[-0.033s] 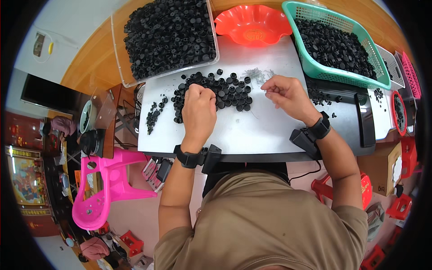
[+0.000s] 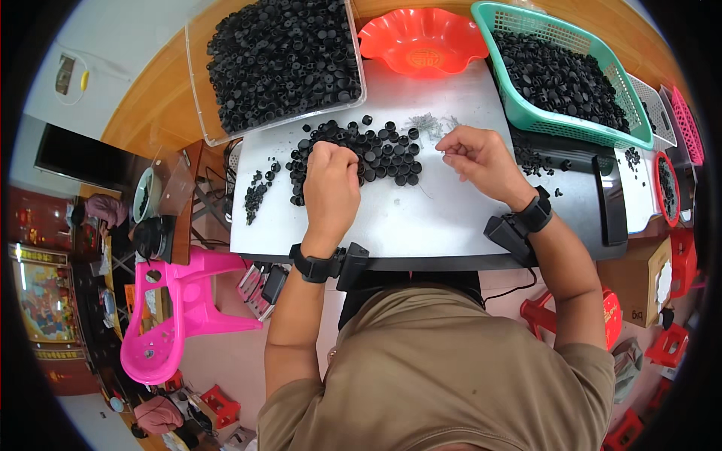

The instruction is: Sorting and inspecting small black rubber or plastic parts on a white board at a workbench.

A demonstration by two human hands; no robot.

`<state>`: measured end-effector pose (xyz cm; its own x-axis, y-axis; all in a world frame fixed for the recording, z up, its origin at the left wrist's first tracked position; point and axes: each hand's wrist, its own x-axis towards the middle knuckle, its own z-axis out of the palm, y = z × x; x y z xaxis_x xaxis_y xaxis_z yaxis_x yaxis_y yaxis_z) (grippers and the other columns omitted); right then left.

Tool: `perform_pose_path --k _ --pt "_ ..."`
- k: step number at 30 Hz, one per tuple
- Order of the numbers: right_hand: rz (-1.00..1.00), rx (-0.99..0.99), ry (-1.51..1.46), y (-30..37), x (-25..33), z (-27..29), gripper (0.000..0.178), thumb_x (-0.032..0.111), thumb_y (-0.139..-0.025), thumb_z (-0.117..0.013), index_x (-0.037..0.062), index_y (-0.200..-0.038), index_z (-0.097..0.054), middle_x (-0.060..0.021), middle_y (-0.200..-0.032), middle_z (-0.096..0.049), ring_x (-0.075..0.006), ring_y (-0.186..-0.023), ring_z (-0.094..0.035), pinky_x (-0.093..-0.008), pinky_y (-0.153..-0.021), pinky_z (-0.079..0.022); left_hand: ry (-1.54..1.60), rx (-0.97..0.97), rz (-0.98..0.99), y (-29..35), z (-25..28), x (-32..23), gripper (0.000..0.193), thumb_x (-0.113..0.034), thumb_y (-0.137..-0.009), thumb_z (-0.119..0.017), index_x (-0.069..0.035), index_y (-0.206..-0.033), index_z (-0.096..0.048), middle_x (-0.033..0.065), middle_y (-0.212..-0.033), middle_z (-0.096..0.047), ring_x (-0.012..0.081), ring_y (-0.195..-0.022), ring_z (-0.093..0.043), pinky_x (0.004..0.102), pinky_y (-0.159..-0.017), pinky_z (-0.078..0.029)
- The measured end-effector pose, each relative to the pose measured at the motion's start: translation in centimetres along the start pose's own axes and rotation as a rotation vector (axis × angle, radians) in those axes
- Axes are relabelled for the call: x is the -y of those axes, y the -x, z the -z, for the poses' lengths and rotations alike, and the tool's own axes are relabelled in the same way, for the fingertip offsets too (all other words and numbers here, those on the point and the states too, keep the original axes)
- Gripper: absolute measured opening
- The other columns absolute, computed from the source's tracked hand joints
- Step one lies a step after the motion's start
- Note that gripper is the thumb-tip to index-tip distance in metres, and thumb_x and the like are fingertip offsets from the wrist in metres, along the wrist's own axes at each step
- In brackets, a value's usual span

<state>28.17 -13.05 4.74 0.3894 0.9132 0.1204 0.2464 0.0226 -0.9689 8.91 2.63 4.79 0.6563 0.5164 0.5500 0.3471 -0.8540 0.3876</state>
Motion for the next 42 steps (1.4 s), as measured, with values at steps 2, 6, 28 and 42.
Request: perform_pose_path --k 2,6,28,42 --pt "0.008 0.001 0.016 0.1 0.1 -0.1 0.012 -0.006 -0.081 -0.057 -0.0027 -0.091 -0.060 0.0007 -0.068 -0.051 -0.0046 -0.057 -0.046 -0.0206 -0.051 -0.040 0.032 0.006 0.054 0.4 0.6 0.5 0.009 0.002 -0.073 -0.062 -0.001 -0.081 -0.060 0.0098 -0.080 -0.052 0.0243 -0.069 -0.054 0.0337 -0.062 -0.044" --pt "0.018 0.004 0.031 0.1 0.1 -0.2 0.011 -0.006 -0.080 -0.057 -0.0025 -0.091 -0.060 0.0003 -0.068 -0.051 -0.0049 -0.059 -0.046 -0.0205 -0.052 -0.040 0.064 0.145 0.201 0.9 1.2 0.3 0.011 -0.004 -0.072 -0.066 -0.002 -0.080 -0.059 0.0099 -0.085 -0.052 0.0278 -0.081 -0.054 0.0369 -0.068 -0.045" --pt "-0.007 0.017 0.057 0.3 0.6 -0.4 0.011 -0.005 -0.079 -0.058 -0.0031 -0.090 -0.060 -0.0010 -0.069 -0.053 -0.0063 -0.063 -0.047 -0.0217 -0.056 -0.042 -0.169 0.236 0.076 0.0 0.3 -0.7 0.019 -0.006 -0.069 -0.071 -0.004 -0.088 -0.068 0.0095 -0.080 -0.056 0.0279 -0.079 -0.057 0.0376 -0.068 -0.046" --pt "-0.007 0.026 0.048 0.4 0.7 -0.6 0.011 -0.006 -0.079 -0.058 -0.0033 -0.090 -0.059 -0.0008 -0.068 -0.052 -0.0058 -0.061 -0.047 -0.0216 -0.054 -0.042 0.006 0.189 0.038 0.7 0.5 0.7 0.012 0.002 -0.071 -0.066 0.001 -0.082 -0.061 0.0118 -0.076 -0.055 0.0263 -0.065 -0.057 0.0345 -0.061 -0.045"
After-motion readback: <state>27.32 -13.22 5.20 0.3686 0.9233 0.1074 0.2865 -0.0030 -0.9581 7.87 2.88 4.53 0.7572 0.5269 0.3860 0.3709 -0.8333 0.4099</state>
